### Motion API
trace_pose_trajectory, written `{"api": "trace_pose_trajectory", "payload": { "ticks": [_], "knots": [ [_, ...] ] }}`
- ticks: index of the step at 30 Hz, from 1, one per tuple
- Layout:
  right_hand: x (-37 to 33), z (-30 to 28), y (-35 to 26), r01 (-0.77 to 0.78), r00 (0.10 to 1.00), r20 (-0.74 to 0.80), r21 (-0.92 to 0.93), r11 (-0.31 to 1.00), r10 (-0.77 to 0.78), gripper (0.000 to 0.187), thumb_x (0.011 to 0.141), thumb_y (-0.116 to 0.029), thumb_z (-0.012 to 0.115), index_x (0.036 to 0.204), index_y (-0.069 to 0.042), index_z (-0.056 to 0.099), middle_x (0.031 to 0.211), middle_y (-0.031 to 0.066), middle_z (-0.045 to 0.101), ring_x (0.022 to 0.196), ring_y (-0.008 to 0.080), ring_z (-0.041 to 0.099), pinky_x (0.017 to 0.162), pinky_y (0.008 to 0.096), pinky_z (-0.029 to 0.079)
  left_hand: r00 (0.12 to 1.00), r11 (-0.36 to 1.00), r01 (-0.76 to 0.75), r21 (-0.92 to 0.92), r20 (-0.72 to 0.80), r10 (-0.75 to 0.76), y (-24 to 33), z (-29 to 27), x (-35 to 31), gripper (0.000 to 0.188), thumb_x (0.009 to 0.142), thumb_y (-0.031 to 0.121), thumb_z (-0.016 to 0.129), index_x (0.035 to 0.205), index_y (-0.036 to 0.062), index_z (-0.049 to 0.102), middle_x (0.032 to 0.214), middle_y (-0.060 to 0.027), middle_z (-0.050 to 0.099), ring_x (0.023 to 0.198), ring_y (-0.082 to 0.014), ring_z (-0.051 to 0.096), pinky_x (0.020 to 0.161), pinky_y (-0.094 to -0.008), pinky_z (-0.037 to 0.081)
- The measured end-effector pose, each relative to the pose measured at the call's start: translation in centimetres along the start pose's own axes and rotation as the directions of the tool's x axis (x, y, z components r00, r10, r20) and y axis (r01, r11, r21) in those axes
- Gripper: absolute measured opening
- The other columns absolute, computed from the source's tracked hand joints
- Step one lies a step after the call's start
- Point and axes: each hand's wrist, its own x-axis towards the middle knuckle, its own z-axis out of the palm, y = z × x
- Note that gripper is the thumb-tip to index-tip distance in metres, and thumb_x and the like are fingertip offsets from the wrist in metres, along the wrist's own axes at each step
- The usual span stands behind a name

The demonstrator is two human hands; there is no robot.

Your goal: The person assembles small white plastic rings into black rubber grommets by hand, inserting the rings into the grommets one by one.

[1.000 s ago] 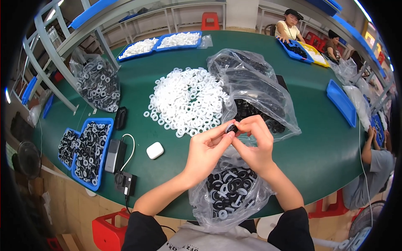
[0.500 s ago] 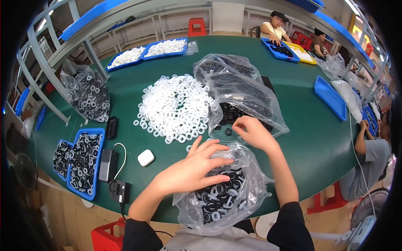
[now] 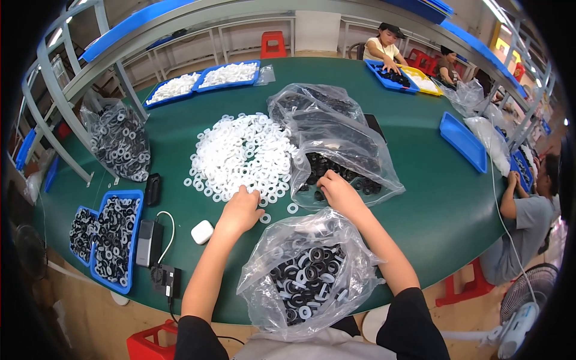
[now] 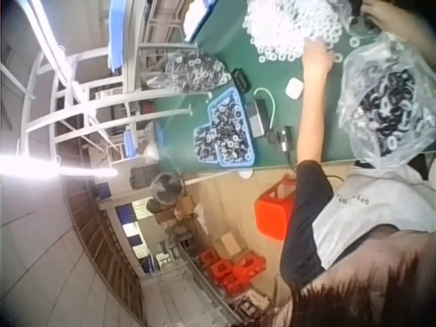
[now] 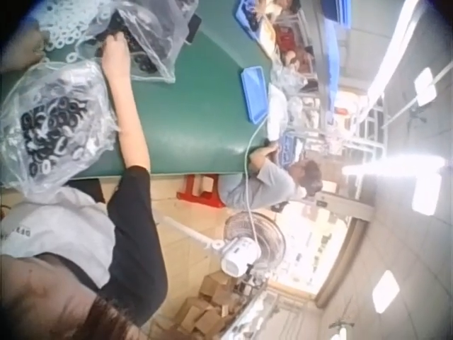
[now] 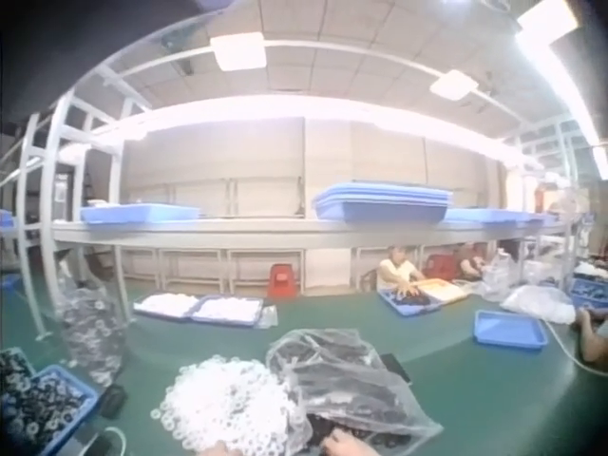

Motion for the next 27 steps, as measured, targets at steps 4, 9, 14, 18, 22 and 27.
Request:
{"api": "trace_pose_trajectory", "payload": {
  "ticks": [4, 9, 14, 18, 22, 27],
  "knots": [
    [0.2, -0.7, -1.1, 0.064, 0.996, 0.055, 0.115, 0.991, -0.071, 0.021, 0.084, -0.002, 0.059, 0.104, -0.003, 0.064, 0.096, 0.0138, 0.055, 0.092, 0.0342, 0.06, 0.081, 0.0421, 0.05, 0.998, 0.999, 0.016, -0.043, -0.052, -0.018, -0.8, 1.5, 0.6, 0.022, 0.081, 0.012, 0.069, 0.098, 0.0028, 0.058, 0.106, -0.021, 0.051, 0.09, -0.0412, 0.06, 0.083, -0.0454, 0.05],
    [0.2, -0.8, -1.5, 0.006, 0.987, 0.159, 0.151, 0.989, -0.03, 0.019, 0.083, -0.008, 0.066, 0.101, -0.002, 0.063, 0.097, 0.0141, 0.055, 0.092, 0.0342, 0.06, 0.081, 0.0419, 0.049, 0.98, 0.998, 0.066, -0.02, -0.187, -0.069, -1.4, 1.6, 1.1, 0.034, 0.075, -0.01, 0.054, 0.108, -0.0037, 0.055, 0.103, -0.0323, 0.054, 0.086, -0.0479, 0.062, 0.08, -0.0489, 0.053],
    [0.2, -1.0, -1.8, 0.014, 0.987, 0.155, 0.124, 0.992, -0.033, 0.019, 0.082, -0.011, 0.068, 0.097, -0.001, 0.062, 0.094, 0.0141, 0.055, 0.091, 0.034, 0.06, 0.079, 0.0415, 0.049, 0.946, 0.997, 0.057, -0.06, -0.314, -0.073, -0.5, 0.6, 0.5, 0.03, 0.077, -0.009, 0.053, 0.106, -0.0015, 0.057, 0.097, -0.0279, 0.058, 0.086, -0.0443, 0.062, 0.078, -0.0474, 0.052],
    [0.1, -0.3, -0.8, 0.093, 0.99, 0.106, 0.047, 0.995, -0.097, 0.019, 0.081, -0.013, 0.071, 0.094, 0.0, 0.063, 0.09, 0.0136, 0.056, 0.088, 0.0324, 0.06, 0.077, 0.0401, 0.05, 0.919, 0.975, -0.107, -0.193, -0.394, 0.023, 1.1, -0.7, 0.0, 0.02, 0.084, -0.002, 0.057, 0.103, -0.0001, 0.062, 0.091, -0.0194, 0.06, 0.079, -0.0326, 0.064, 0.074, -0.0394, 0.052],
    [0.8, -1.4, -1.8, -0.094, 0.993, 0.092, 0.314, 0.945, 0.068, 0.021, 0.082, -0.011, 0.071, 0.098, 0.0, 0.065, 0.087, 0.0121, 0.063, 0.076, 0.0227, 0.065, 0.069, 0.0334, 0.052, 0.944, 0.881, -0.151, -0.449, -0.33, -0.006, 2.8, -2.1, -0.3, 0.017, 0.089, 0.003, 0.06, 0.105, 0.0004, 0.065, 0.09, -0.0132, 0.061, 0.075, -0.0215, 0.066, 0.069, -0.0316, 0.053],
    [1.7, -5.2, -4.5, -0.327, 0.942, 0.233, 0.806, 0.494, 0.243, 0.02, 0.086, -0.008, 0.071, 0.101, 0.003, 0.062, 0.088, 0.0074, 0.067, 0.075, 0.0124, 0.065, 0.069, 0.0249, 0.052, 0.984, 0.499, -0.173, -0.849, -0.164, 0.063, 4.4, -3.7, -1.1, 0.027, 0.094, 0.005, 0.057, 0.12, -0.0014, 0.062, 0.097, -0.0098, 0.065, 0.084, -0.0163, 0.068, 0.075, -0.0273, 0.056]
  ]
}}
